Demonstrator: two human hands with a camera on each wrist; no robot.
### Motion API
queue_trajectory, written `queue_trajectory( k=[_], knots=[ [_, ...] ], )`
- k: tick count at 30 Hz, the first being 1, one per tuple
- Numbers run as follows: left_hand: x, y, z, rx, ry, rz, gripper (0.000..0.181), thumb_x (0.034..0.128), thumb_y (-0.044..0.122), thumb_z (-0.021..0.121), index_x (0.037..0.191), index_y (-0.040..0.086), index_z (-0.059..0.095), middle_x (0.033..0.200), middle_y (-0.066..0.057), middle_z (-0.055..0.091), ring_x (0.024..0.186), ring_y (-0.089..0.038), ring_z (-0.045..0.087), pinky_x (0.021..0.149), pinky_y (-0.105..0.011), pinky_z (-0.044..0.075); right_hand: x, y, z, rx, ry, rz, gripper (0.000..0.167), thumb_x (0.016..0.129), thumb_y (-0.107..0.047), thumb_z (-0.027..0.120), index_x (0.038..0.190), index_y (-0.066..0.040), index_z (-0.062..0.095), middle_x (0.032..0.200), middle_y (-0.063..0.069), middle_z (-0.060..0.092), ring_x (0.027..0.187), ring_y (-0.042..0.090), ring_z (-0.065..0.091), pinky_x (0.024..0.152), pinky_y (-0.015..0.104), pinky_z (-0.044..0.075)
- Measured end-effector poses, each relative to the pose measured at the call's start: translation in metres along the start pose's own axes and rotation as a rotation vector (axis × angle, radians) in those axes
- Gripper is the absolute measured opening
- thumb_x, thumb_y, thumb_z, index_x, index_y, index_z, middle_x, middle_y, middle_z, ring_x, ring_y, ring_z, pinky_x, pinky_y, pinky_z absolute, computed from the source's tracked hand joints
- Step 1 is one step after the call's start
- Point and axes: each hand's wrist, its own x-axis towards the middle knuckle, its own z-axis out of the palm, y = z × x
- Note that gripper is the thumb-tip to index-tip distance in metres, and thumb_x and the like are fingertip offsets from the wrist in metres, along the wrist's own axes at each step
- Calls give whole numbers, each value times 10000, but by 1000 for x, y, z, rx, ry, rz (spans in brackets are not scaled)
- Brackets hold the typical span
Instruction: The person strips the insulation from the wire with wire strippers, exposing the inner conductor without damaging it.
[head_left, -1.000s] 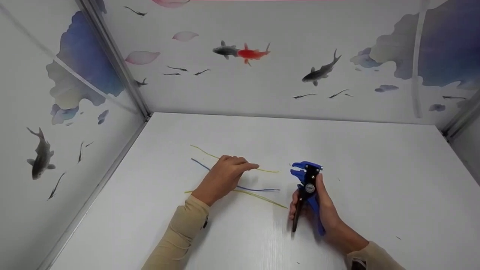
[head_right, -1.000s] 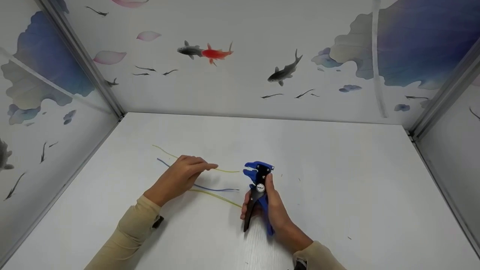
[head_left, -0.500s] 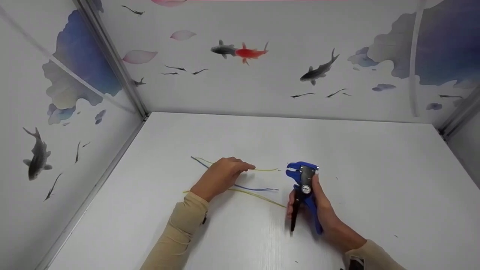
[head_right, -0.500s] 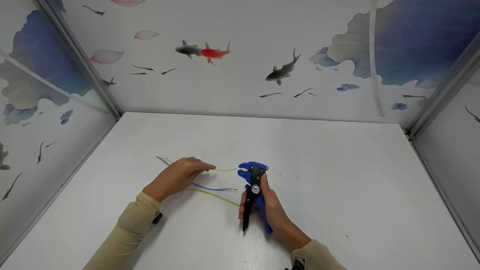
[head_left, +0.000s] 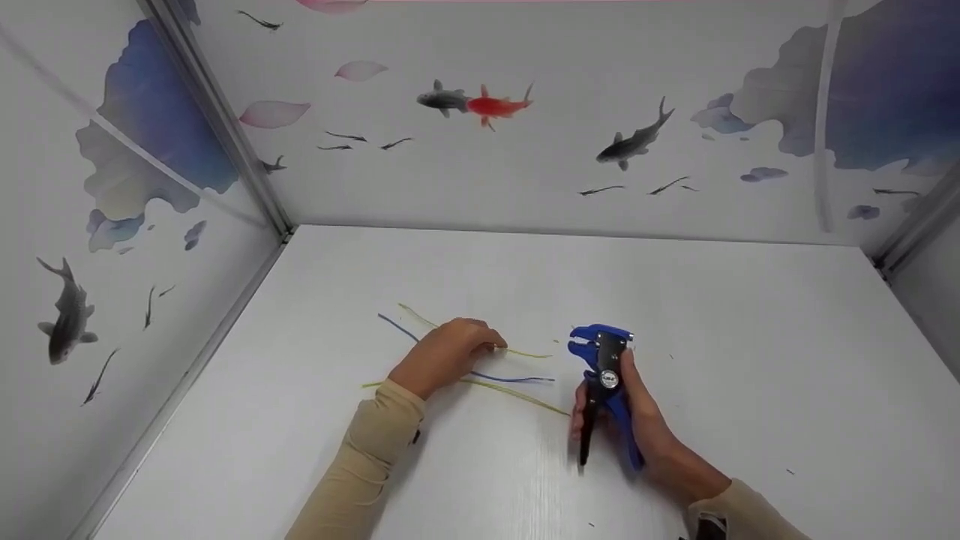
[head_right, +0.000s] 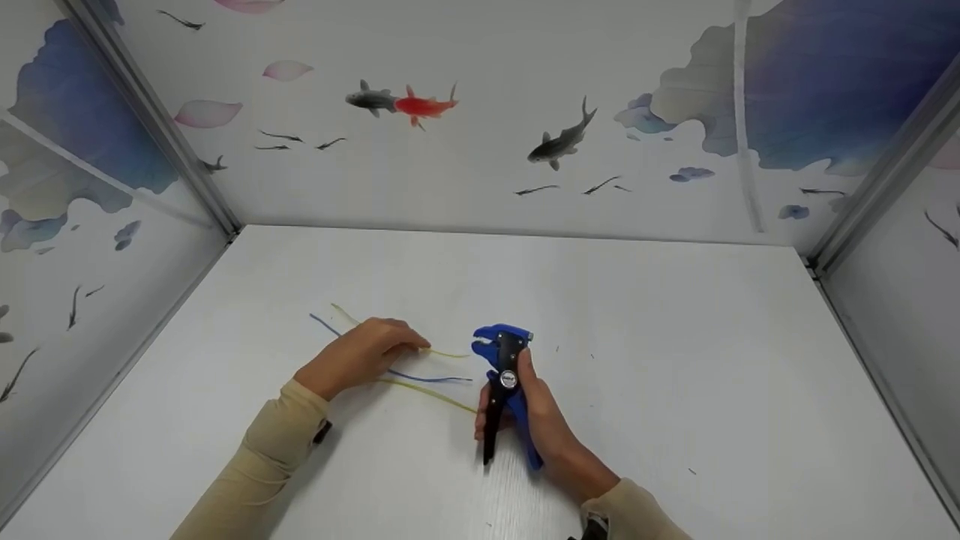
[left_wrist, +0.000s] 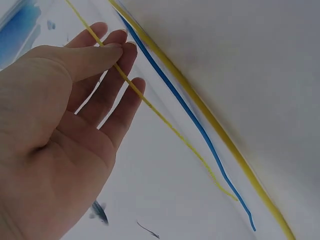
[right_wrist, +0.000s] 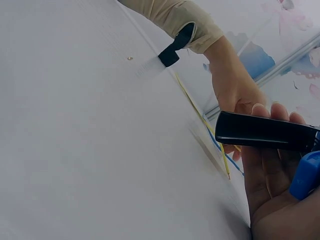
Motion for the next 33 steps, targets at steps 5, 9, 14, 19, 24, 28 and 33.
queue_trajectory(
  k=[5, 9, 14, 19, 24, 28, 33],
  knots=[
    [1, -1, 1, -20, 2, 29, 219, 1029, 24, 713, 1205, 101, 820, 1177, -39, 814, 1140, -204, 755, 1043, -354, 597, 0, 1, -1, 16, -24, -10, 935, 1073, -700, -37, 1021, -100, 679, 892, -3, 765, 833, 177, 755, 821, 404, 630],
    [1, -2, 3, -19, 0, 33, 214, 1035, 23, 705, 1199, 101, 818, 1164, -43, 807, 1128, -201, 753, 1029, -347, 601, 0, 1, -2, 15, -36, -20, 932, 1077, -690, -40, 1021, -102, 681, 889, -8, 768, 827, 180, 761, 810, 403, 633],
    [0, -1, 3, -17, -4, 25, 210, 1032, 22, 711, 1191, 105, 821, 1157, -38, 808, 1120, -199, 753, 1022, -353, 603, 0, 2, -2, 27, -45, -30, 935, 1079, -682, -45, 1019, -100, 685, 887, -8, 773, 823, 184, 765, 805, 402, 635],
    [-1, 0, 2, -30, -8, 19, 198, 1035, 33, 712, 1186, 99, 820, 1160, -46, 809, 1125, -220, 751, 1028, -374, 601, 0, 1, -2, 31, -29, -20, 942, 1079, -688, -39, 1008, -85, 681, 879, 3, 774, 812, 190, 763, 801, 409, 637],
    [-3, 0, 2, -26, 2, 23, 189, 1037, 42, 710, 1179, 102, 821, 1163, -46, 808, 1138, -221, 752, 1026, -379, 602, 0, 0, -1, 28, -10, 4, 939, 1076, -706, -24, 1011, -87, 678, 879, 12, 767, 819, 193, 762, 815, 420, 638],
    [-4, 3, 2, 8, 23, 45, 195, 1035, 50, 720, 1186, 120, 820, 1198, -32, 797, 1189, -211, 739, 1045, -373, 598, 0, 0, -1, 19, -10, 6, 938, 1077, -705, -24, 1014, -86, 677, 882, 14, 769, 822, 192, 764, 821, 422, 641],
    [-6, 11, 3, 56, 49, 102, 182, 1034, 80, 736, 1182, 140, 822, 1175, -7, 796, 1163, -181, 737, 1012, -341, 609, 1, 0, -1, 21, -18, -6, 939, 1081, -694, -30, 1020, -79, 677, 882, 12, 772, 820, 198, 772, 823, 429, 646]
  ],
)
